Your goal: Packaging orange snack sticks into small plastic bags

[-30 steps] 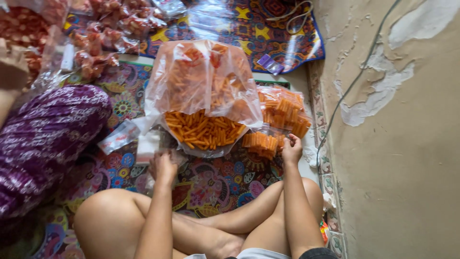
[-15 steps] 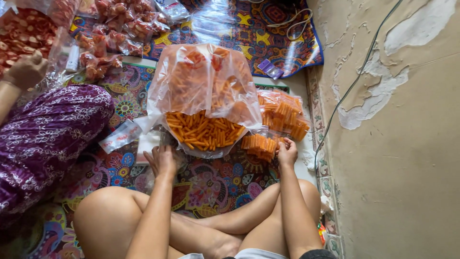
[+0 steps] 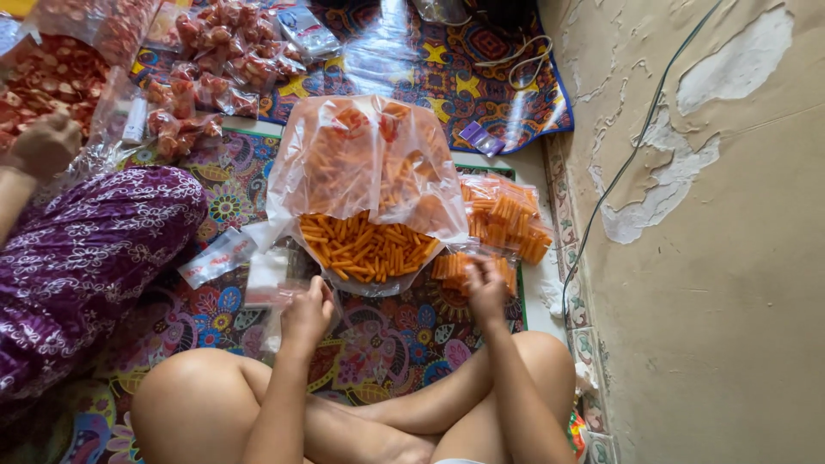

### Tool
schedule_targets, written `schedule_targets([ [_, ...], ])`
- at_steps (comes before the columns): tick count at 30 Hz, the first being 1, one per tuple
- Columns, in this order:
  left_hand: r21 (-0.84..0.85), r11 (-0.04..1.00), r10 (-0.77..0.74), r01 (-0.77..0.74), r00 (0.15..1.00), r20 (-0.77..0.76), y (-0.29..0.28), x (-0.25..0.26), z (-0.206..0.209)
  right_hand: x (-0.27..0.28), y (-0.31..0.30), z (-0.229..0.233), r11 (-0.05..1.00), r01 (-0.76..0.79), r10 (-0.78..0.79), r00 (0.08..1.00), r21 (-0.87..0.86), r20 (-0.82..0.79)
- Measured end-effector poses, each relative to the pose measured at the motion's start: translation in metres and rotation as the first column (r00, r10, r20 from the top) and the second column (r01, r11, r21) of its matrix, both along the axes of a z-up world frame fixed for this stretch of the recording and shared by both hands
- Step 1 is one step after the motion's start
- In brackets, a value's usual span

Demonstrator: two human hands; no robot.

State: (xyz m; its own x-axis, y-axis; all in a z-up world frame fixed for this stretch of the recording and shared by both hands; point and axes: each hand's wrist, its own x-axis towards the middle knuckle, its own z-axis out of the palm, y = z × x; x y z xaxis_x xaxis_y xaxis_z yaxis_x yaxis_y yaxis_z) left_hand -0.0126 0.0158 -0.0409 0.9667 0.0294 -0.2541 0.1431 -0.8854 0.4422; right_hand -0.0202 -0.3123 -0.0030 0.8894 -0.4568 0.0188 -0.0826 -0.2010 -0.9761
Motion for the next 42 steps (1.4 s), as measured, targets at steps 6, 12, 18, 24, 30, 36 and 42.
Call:
schedule_targets([
  [6,-0.532,0.84,-0.137,0.102,0.99,-0.026,-0.021,-0.006,0.022,-0.031,0.095,0.028,0.742,-0.67,0.668,0.739,0.01,-0.092],
  [12,-0.656,0.747,-0.195,0.111,0.979,-0.056,-0.017,-0.003,0.023,-0.03,0.102,0.004,0.73,-0.667,0.683,0.704,0.145,-0.196],
  [18,-0.652,0.746,-0.199,0.133,0.98,-0.027,-0.027,-0.002,0.022,-0.037,0.106,0.007,0.783,-0.6,0.621,0.752,0.163,-0.22],
  [24,-0.368,0.92,0.097,0.137,0.828,0.552,-0.039,-0.005,0.03,-0.033,0.091,0.001,0.964,-0.17,0.122,0.967,-0.207,-0.225],
  [30,-0.675,0.736,0.027,0.043,0.995,0.093,-0.048,-0.022,0.064,-0.028,0.114,-0.033,0.879,-0.164,0.209,0.976,-0.448,0.052],
  [36,-0.684,0.727,-0.015,0.064,0.997,0.078,-0.044,-0.017,0.042,-0.041,0.135,0.002,0.93,-0.298,0.28,0.953,-0.215,-0.113],
  [42,-0.72,0.689,-0.124,0.091,0.992,0.006,-0.042,-0.021,0.063,-0.033,0.125,-0.013,0.868,-0.219,0.352,0.904,0.445,-0.241],
])
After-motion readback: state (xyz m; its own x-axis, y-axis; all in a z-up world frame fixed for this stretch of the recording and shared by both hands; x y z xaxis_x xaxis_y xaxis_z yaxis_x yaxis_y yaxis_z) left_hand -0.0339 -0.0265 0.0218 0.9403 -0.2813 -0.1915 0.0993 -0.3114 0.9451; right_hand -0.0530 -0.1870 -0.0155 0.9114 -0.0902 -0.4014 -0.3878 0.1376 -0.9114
